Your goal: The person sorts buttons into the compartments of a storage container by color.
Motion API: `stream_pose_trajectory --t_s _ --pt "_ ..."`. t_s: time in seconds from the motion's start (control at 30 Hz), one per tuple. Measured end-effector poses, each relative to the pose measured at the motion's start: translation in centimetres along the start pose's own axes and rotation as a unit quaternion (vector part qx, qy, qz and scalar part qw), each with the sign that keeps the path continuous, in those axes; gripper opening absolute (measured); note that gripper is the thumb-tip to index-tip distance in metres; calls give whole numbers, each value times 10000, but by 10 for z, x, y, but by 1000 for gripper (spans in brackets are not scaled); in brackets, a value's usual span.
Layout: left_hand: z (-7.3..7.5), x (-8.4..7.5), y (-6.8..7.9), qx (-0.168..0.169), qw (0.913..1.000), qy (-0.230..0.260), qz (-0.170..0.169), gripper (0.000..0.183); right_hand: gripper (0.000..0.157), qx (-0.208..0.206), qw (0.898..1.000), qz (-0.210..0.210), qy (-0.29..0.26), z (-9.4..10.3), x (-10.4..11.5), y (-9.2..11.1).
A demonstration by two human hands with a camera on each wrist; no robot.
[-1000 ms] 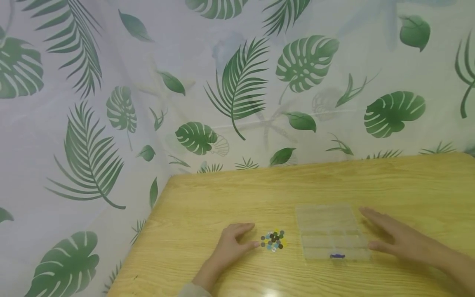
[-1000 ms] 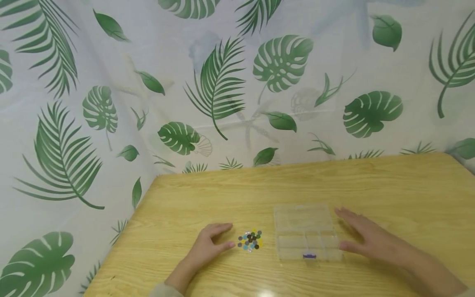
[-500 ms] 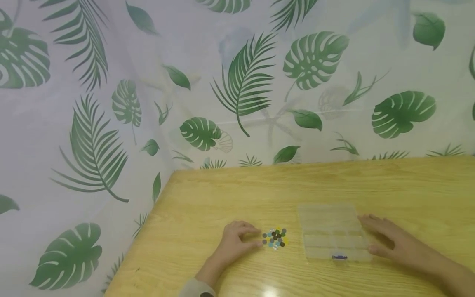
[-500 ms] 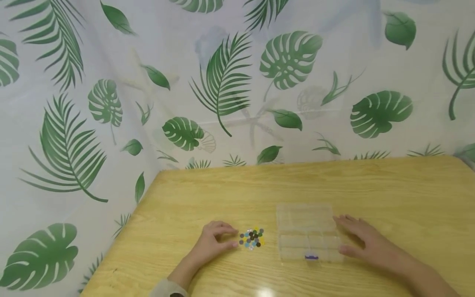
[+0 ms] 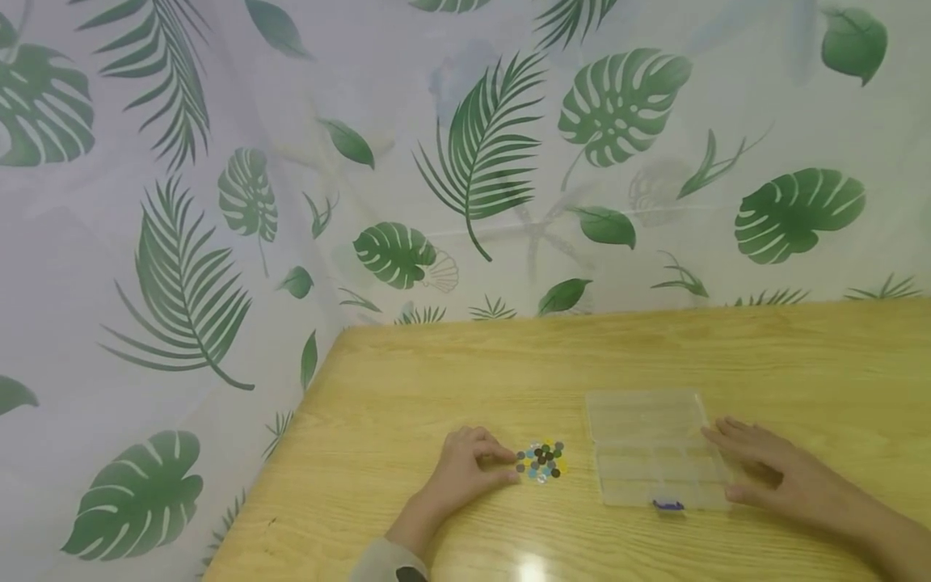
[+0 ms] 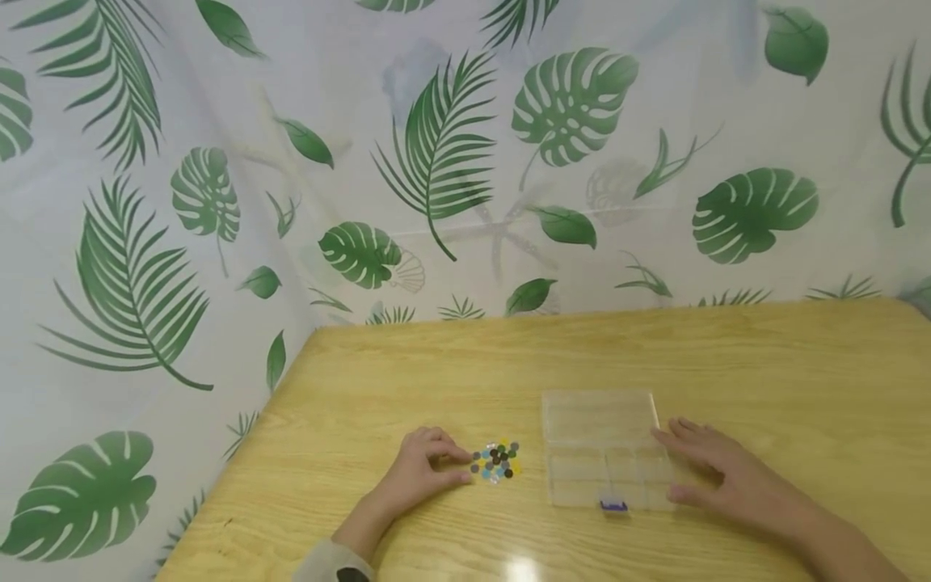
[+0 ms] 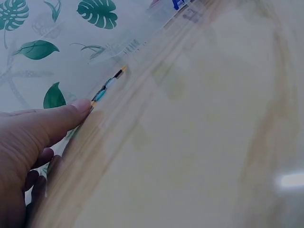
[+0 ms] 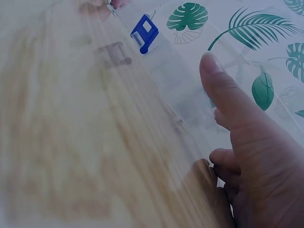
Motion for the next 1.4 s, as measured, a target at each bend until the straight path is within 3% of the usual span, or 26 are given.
stream_pose_trajectory --t_s 0.17,0.53,0.97,1.4 --pt "-3 -3 -3 30 9999 89 -95 26 72 53 9997 -189 -136 0 0 2" --pt "-8 -7 -8 69 9994 322 -60 25 76 -137 9998 123 34 1 6 6" --pt "-9 -5 -6 -37 9993 366 -16 18 75 -171 9997 152 74 3 8 6" --pt "-10 -20 -10 36 9964 -461 -712 18 73 -173 9998 72 112 6 6 6"
Point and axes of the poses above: each hand's wrist, its own y-axis away from the middle knuckle, its own z-axis out of the back of the hand, x = y × z, the point moved 10 cm from there along -y, towards the middle knuckle, and after that the axes turned 15 degrees about -z, right-handed, at the moved point
